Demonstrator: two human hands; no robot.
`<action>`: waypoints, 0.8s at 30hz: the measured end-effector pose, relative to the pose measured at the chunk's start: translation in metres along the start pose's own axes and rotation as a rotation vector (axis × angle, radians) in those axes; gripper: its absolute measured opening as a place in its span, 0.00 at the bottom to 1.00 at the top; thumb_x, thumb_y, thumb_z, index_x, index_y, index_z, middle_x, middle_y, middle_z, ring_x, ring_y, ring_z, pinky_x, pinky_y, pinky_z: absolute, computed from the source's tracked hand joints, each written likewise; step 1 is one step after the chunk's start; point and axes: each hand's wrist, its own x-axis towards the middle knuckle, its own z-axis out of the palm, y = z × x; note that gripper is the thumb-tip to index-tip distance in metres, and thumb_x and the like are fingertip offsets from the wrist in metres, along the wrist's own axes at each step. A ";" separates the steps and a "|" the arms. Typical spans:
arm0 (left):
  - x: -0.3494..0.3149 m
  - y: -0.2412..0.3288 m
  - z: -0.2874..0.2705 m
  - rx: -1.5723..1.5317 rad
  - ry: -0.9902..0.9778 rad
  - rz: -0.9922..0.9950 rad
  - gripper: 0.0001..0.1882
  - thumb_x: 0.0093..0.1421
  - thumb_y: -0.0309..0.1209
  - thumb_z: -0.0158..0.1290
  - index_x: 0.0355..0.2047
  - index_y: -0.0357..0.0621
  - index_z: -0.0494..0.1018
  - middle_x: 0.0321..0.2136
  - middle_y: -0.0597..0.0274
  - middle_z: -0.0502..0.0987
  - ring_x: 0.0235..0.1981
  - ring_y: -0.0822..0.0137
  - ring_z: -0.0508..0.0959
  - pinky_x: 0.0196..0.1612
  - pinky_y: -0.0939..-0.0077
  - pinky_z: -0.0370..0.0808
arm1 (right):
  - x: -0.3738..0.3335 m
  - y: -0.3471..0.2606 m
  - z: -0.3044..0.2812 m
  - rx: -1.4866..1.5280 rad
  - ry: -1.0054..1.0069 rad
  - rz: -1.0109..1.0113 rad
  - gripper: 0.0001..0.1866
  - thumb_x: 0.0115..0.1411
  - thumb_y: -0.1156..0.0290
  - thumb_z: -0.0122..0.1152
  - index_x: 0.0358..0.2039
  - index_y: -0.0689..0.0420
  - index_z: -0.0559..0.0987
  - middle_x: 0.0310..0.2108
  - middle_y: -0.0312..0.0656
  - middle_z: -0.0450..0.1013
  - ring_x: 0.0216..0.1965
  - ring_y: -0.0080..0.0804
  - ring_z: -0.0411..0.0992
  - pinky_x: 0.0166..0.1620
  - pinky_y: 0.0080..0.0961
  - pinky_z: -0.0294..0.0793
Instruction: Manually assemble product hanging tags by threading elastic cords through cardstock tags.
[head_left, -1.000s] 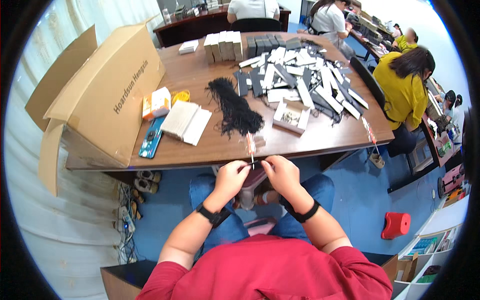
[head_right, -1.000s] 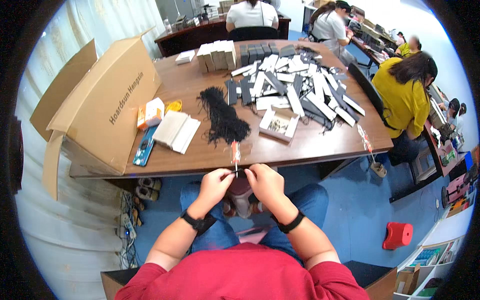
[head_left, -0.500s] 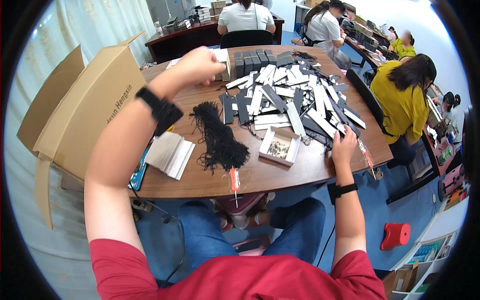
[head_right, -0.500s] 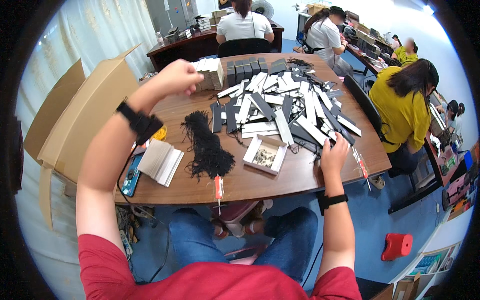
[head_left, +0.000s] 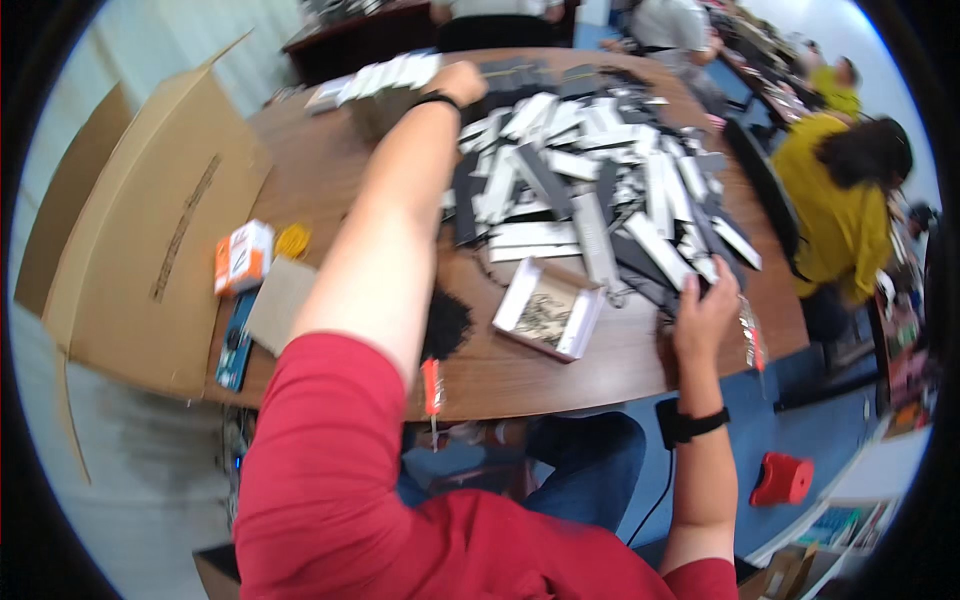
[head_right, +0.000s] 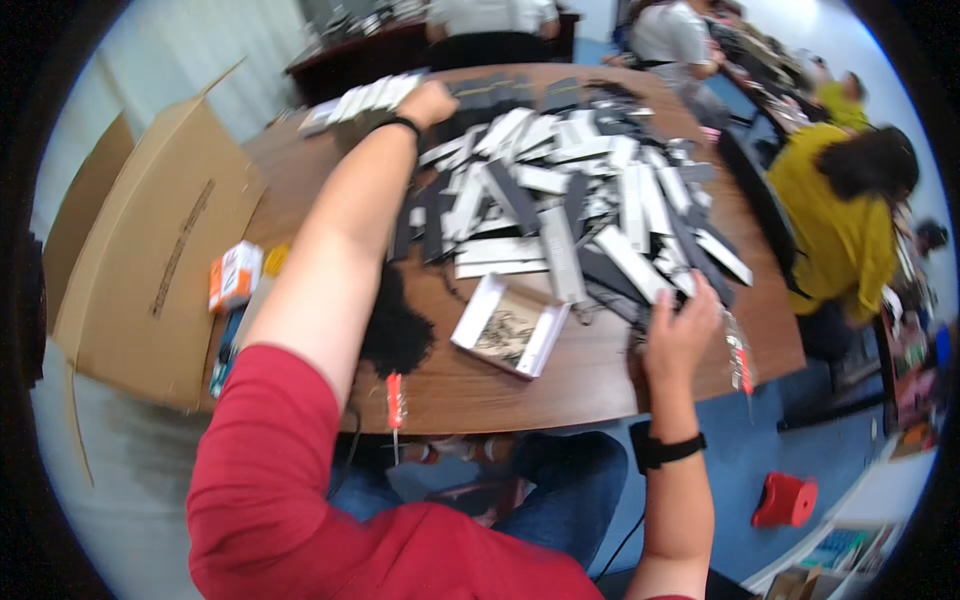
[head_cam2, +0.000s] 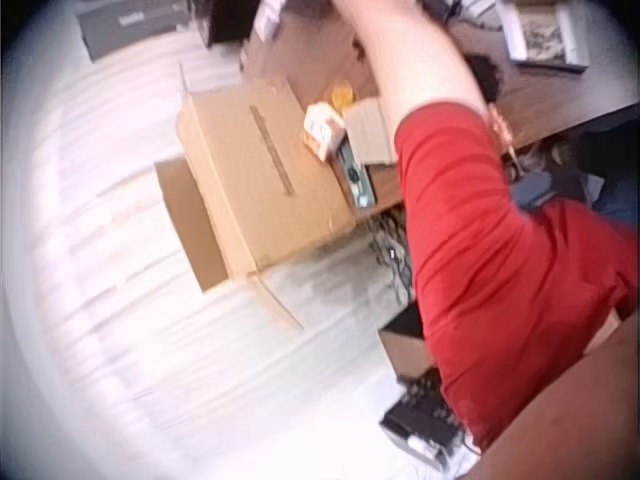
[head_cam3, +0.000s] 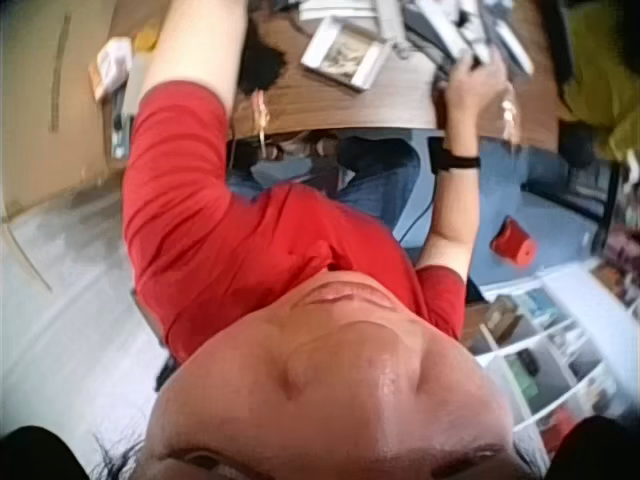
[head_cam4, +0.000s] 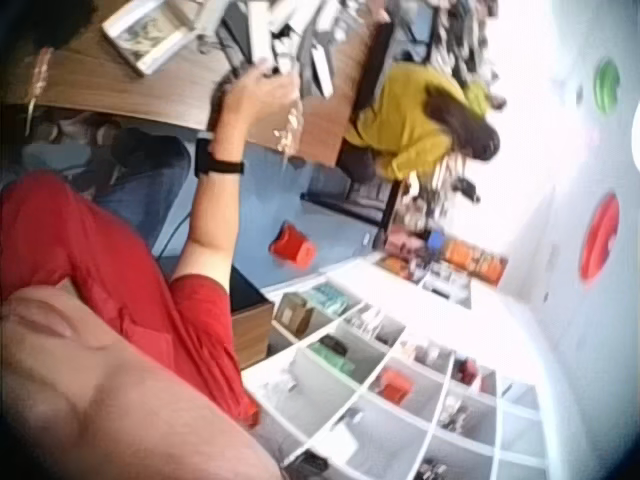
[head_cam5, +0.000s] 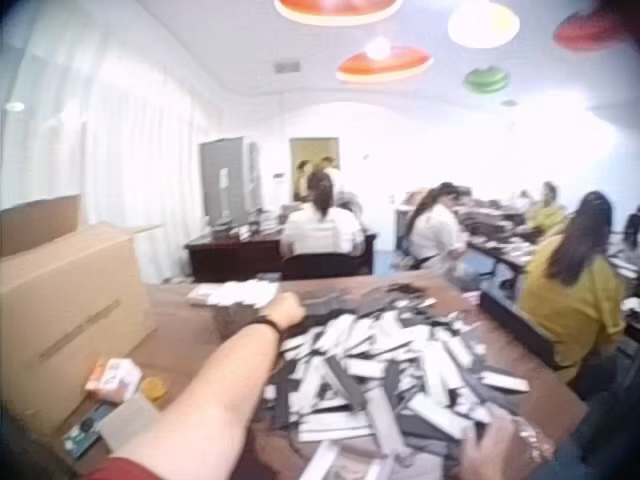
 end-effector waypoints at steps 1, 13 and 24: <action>0.000 -0.005 0.007 -0.011 -0.022 -0.062 0.17 0.49 0.36 0.49 0.33 0.35 0.78 0.38 0.40 0.76 0.44 0.48 0.77 0.46 0.59 0.72 | 0.001 0.002 0.001 0.034 -0.004 0.011 0.24 0.57 0.68 0.55 0.52 0.65 0.67 0.48 0.55 0.66 0.50 0.50 0.63 0.56 0.40 0.58; -0.032 0.017 0.008 -0.073 0.298 -0.269 0.12 0.56 0.30 0.49 0.39 0.42 0.77 0.41 0.50 0.77 0.47 0.52 0.75 0.47 0.63 0.74 | -0.004 0.008 0.004 0.032 -0.092 0.052 0.24 0.61 0.68 0.52 0.56 0.63 0.64 0.53 0.51 0.63 0.54 0.46 0.60 0.57 0.37 0.55; -0.016 0.001 0.027 -0.257 0.132 -0.324 0.28 0.55 0.44 0.56 0.48 0.37 0.65 0.44 0.44 0.75 0.47 0.50 0.75 0.50 0.59 0.71 | -0.002 -0.002 0.000 0.037 -0.079 0.046 0.23 0.58 0.70 0.54 0.53 0.64 0.66 0.49 0.52 0.65 0.52 0.49 0.61 0.56 0.40 0.56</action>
